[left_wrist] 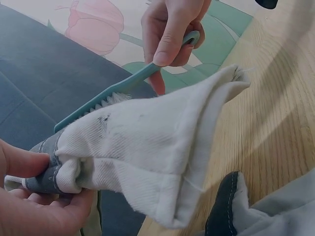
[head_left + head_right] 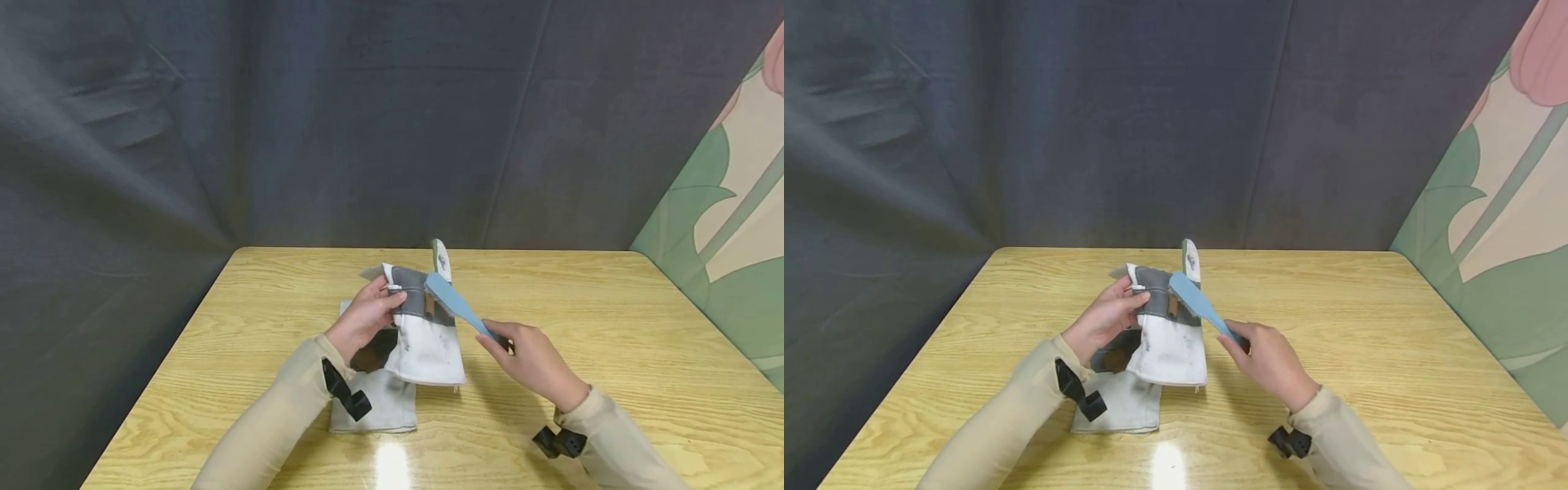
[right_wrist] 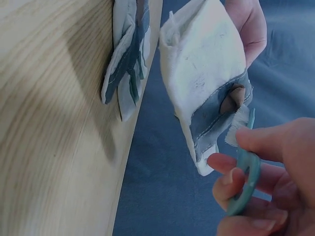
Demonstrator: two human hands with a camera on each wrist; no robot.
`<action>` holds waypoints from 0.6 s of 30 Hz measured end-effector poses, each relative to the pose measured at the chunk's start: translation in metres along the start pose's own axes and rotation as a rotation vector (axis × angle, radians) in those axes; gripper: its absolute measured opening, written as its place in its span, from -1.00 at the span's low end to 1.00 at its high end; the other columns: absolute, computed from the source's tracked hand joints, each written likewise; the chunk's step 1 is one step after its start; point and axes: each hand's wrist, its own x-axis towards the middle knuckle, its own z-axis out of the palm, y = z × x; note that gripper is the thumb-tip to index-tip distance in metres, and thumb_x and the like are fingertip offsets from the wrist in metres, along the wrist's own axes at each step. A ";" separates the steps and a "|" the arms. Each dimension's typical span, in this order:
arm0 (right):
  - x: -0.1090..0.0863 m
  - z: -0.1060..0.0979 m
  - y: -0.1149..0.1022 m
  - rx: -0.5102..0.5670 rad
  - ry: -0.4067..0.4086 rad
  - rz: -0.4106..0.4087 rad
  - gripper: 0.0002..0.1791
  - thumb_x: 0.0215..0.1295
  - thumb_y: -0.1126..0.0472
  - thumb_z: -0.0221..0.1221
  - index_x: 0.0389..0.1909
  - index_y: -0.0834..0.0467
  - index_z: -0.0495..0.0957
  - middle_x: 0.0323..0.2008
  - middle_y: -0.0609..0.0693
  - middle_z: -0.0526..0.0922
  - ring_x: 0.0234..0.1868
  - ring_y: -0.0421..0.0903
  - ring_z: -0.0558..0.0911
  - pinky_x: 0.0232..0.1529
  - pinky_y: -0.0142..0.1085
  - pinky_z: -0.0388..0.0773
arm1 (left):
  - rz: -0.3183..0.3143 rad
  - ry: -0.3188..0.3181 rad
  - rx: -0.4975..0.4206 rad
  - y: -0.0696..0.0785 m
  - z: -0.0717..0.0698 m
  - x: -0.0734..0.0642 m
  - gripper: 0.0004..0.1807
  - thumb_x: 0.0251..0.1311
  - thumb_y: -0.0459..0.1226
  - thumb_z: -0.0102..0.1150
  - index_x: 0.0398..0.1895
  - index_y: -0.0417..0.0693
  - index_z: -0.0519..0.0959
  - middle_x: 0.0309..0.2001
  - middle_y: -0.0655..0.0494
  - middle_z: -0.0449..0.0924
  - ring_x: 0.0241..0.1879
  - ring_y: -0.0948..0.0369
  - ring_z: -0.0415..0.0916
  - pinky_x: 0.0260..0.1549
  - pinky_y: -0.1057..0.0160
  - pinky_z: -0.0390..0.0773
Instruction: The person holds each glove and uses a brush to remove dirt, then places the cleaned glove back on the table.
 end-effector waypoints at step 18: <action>-0.005 0.002 0.003 -0.015 0.040 0.006 -0.60 0.27 0.16 0.16 0.03 0.33 0.54 -0.69 -0.13 0.34 -0.71 -0.34 0.12 -0.69 -0.47 0.14 | -0.001 0.009 -0.012 -0.001 0.000 0.000 -0.46 0.35 -0.43 -0.15 0.39 -0.10 0.13 0.30 -0.22 0.30 0.26 -0.05 0.32 0.21 0.03 0.35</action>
